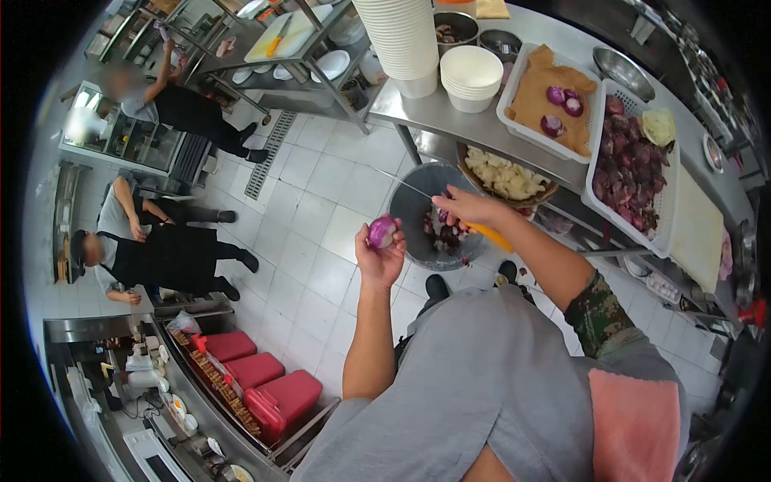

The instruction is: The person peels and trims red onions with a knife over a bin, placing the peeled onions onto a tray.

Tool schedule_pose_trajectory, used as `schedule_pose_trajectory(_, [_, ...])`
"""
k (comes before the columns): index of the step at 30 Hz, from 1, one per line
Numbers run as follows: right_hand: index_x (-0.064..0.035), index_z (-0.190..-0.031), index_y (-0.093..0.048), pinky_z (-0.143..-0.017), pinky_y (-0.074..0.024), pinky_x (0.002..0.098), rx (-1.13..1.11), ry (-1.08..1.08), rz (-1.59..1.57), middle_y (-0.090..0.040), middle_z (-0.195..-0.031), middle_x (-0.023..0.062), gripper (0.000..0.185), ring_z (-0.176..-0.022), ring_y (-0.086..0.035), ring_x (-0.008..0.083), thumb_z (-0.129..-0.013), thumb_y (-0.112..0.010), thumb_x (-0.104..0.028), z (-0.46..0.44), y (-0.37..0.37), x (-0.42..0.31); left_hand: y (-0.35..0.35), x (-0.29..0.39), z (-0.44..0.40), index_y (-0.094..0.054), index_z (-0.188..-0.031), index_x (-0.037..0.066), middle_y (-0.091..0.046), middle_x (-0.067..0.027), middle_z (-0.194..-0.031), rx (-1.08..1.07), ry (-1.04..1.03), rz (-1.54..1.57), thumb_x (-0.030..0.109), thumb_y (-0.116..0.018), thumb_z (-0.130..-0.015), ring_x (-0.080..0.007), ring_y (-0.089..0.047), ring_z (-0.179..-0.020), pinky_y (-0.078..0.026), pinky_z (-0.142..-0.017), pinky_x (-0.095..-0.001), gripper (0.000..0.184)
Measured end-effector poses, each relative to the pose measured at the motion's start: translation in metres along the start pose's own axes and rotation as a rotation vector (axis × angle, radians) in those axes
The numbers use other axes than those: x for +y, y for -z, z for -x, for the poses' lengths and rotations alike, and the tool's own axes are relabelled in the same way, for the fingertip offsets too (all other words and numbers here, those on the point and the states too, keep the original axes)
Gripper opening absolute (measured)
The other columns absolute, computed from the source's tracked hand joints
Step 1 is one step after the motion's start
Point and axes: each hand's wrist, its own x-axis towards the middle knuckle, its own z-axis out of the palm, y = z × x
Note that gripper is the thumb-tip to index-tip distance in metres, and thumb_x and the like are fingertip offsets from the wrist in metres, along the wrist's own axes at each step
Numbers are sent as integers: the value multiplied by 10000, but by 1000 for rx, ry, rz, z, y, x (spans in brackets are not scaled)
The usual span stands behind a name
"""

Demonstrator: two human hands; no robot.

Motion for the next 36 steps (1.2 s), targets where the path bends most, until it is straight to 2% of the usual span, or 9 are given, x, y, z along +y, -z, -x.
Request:
schedule_pose_trajectory(1, [49, -1497, -187, -450, -443, 294, -34, 22, 2, -631, -881, 116, 938, -570, -526, 141, -931, -563, -598, 0, 3, 0, 3, 4, 0, -586, -1175, 22, -641, -163, -1066, 41, -13, -31, 437, -573, -922, -215, -594, -794, -493, -668, -304, 487])
schedule_pose_trajectory(5, [92, -1372, -244, -452, -457, 321, 19, 37, 84, -625, -856, 147, 886, -526, -515, 154, -916, -616, -571, 3, 7, -5, 15, 16, 8, -595, -1067, 27, -664, -139, -997, 222, -86, -214, 395, -568, -958, -189, -601, -739, -485, -643, -295, 385])
schedule_pose_trajectory(13, [-5, -1178, -478, -505, -469, 320, 30, 51, 126, -614, -862, 106, 620, -584, -535, 148, -917, -635, -545, -6, -2, 36, -16, 18, 4, -614, -1059, 91, -628, -46, -918, 342, -96, -525, 357, -621, -967, -156, -580, -750, -467, -644, -291, 281])
schedule_pose_trajectory(19, [-53, -1297, -513, -536, -482, 355, 91, 47, 31, -635, -916, 81, 564, -614, -555, 175, -958, -590, -497, 20, -2, 87, -111, -31, -58, -537, -1283, 76, -604, -29, -1118, -10, 138, -793, 311, -630, -961, -147, -579, -849, -482, -709, -311, 409])
schedule_pose_trajectory(24, [-114, -1357, -505, -567, -495, 334, 32, -3, 35, -619, -839, 93, 611, -639, -563, 168, -963, -530, -580, 54, 19, 122, -198, -100, -141, -564, -1241, 33, -634, -40, -1052, -228, 190, -1119, 270, -627, -967, -171, -605, -939, -509, -802, -317, 368])
schedule_pose_trajectory(26, [-127, -1368, -504, -564, -490, 334, 69, -11, 26, -613, -866, 101, 615, -648, -566, 174, -960, -532, -585, 60, 16, 150, -215, -128, -186, -492, -1310, -49, -633, -69, -1011, -392, 167, -882, 331, -680, -931, -150, -602, -887, -500, -758, -276, 569])
schedule_pose_trajectory(29, [-144, -1363, -513, -547, -464, 325, 88, -41, -84, -588, -889, 90, 617, -664, -564, 176, -949, -544, -600, 105, 41, 142, -261, -160, -176, -559, -1260, -38, -649, -95, -1022, -138, 65, -949, 289, -719, -919, -166, -629, -921, -525, -816, -317, 499])
schedule_pose_trajectory(32, [-150, -1365, -512, -537, -452, 334, 98, -29, -125, -574, -873, 78, 611, -666, -568, 179, -950, -541, -597, 112, 52, 164, -267, -210, -167, -593, -1225, -21, -650, -112, -1078, -402, -72, -1331, 244, -741, -894, -189, -629, -978, -528, -844, -353, 449])
schedule_pose_trajectory(36, [-108, -1272, -557, -539, -461, 399, 122, 9, -164, -626, -875, 88, 574, -662, -595, 189, -953, -523, -583, 124, 64, 174, -283, -290, -149, -604, -1117, -26, -662, -230, -1116, -1000, -317, -2017, 165, -674, -863, -329, -679, -971, -525, -874, -411, 326])
